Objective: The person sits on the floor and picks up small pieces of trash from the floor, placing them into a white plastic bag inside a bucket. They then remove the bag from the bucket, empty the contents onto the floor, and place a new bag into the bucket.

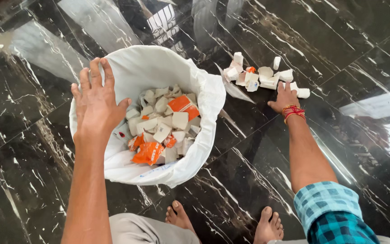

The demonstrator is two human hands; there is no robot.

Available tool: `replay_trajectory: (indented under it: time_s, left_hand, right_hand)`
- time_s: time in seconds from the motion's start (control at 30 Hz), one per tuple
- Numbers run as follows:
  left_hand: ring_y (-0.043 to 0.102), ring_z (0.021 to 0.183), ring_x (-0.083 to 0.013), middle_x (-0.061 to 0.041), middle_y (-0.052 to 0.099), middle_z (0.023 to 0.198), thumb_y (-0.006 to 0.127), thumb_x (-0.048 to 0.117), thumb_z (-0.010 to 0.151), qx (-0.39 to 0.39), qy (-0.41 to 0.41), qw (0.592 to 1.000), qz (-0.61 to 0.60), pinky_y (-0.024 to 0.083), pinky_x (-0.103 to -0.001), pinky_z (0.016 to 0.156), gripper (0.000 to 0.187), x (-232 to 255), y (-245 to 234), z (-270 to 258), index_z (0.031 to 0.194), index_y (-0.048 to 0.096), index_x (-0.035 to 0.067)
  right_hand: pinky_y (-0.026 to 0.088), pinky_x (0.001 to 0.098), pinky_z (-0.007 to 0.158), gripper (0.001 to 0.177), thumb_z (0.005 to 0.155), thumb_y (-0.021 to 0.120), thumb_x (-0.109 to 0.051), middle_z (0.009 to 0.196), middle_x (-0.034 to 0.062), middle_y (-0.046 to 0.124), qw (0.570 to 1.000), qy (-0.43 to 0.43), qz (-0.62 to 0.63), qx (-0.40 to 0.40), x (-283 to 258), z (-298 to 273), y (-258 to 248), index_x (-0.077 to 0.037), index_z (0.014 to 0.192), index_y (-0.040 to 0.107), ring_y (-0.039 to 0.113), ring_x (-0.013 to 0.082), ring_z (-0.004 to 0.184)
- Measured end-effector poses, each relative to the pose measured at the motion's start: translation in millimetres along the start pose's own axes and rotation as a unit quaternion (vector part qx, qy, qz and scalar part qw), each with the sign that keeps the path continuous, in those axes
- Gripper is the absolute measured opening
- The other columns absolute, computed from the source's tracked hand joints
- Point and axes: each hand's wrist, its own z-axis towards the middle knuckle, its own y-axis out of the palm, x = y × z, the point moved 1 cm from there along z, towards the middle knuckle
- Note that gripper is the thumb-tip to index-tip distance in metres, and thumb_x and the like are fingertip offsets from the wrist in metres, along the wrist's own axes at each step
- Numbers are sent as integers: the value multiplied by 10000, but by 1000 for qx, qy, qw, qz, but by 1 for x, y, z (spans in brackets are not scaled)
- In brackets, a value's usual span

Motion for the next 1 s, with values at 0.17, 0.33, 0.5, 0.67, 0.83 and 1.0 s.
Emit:
replay_trajectory:
  time_s: [0.17,0.33,0.5,0.67,0.83,1.0]
  left_hand:
    - [213,1499,-432,-187,183,1671,784,380,831,5,3,1000,6,238,-659,1155,1089,-1,2,1,1637,138,35]
    - [208,1493,-452,-190,178,1676,790,370,834,20,6,1000,-4,217,-669,1157,1091,-2,6,1,1637,138,25]
    - [193,1502,-448,-183,156,1680,795,375,834,19,7,1000,-6,209,-669,1163,1107,-4,6,2,1642,124,28]
    - [179,1521,-427,-161,148,1691,794,373,836,6,-1,1000,-11,204,-668,1183,1110,-3,9,3,1648,116,37]
    - [163,1519,-427,-167,136,1690,788,383,842,5,-6,1000,-5,195,-672,1172,1122,-3,10,6,1649,87,45]
    - [137,1509,-434,-170,124,1678,784,406,835,-6,-23,1000,-9,174,-669,1167,1125,-1,12,10,1630,71,52]
  right_hand:
    - [465,482,1089,993,768,852,-258,1642,57,292,998,-46,-2,36,-2,-33,-6,-108,1586,309,431,411,1358]
    - [513,433,1062,674,893,803,-245,1410,87,510,982,-102,32,157,0,-65,15,-120,1485,504,539,351,1239]
    - [533,394,1023,281,1040,796,-370,1228,58,627,980,35,109,160,-13,-110,38,-147,1152,666,605,244,1148]
    - [532,496,864,737,681,894,-246,1293,212,541,958,-4,92,272,-23,-126,27,-77,1321,571,536,415,1156]
    - [540,489,901,539,812,834,-217,1221,110,629,978,-50,96,176,-21,-127,26,-170,1324,673,591,346,1136]
    - [561,420,870,349,827,836,-223,1098,145,640,935,-16,264,236,-55,-164,13,-92,1136,740,661,284,949]
